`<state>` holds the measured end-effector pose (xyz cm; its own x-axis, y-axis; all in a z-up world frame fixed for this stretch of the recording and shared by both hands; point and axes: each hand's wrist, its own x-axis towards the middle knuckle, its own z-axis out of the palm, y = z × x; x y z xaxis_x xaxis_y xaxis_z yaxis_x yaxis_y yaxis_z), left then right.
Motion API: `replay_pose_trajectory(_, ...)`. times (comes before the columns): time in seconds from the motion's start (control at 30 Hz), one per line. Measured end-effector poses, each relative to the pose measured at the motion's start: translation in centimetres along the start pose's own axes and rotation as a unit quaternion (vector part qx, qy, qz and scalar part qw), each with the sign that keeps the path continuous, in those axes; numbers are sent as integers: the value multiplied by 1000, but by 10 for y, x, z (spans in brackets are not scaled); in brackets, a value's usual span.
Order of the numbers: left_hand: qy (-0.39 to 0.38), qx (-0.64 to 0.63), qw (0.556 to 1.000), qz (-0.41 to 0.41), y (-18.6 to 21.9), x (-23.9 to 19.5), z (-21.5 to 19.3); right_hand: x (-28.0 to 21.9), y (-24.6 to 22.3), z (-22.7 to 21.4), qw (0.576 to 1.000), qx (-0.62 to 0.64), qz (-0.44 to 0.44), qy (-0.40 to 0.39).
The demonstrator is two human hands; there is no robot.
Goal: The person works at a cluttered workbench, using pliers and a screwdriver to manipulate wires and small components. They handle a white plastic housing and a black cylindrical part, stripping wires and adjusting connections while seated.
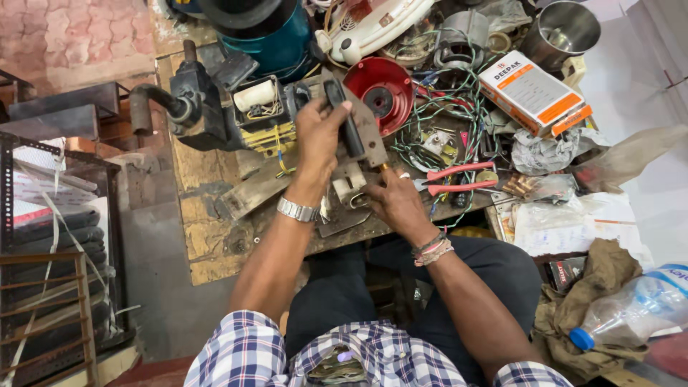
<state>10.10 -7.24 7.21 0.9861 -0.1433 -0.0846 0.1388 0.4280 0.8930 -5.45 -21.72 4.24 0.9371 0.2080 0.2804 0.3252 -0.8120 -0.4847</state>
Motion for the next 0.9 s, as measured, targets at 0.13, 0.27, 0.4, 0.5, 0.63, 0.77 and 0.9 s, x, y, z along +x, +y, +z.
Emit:
replay_pose_trajectory(0.13, -28, 20, 999, 42, 25, 19, 18, 1, 4, 6, 1000, -1, 2, -4)
replay_pose_trajectory(0.27, -42, 48, 998, 11, 33, 43, 30, -2, 4, 8, 1000, 6, 7, -3)
replay_pose_trajectory(0.4, -66, 136, 988, 24, 24, 57, 42, 0, 4, 7, 999, 25, 22, -18)
replay_pose_trajectory(0.5, -110, 204, 972, 42, 14, 68, 50, 1, 5, 9, 999, 25, 20, -8)
replay_pose_trajectory(0.63, -147, 232, 961, -17, 12, 87, 56, 0, 3, 11, 999, 7, 29, -13)
replay_pose_trajectory(0.77, -161, 235, 958, 7, 3, 100, 61, 3, 3, 10, 998, 14, 44, -34)
replay_pose_trajectory(0.9, -169, 260, 949, 52, -11, 101, 54, 1, 4, 10, 998, 22, 51, -40)
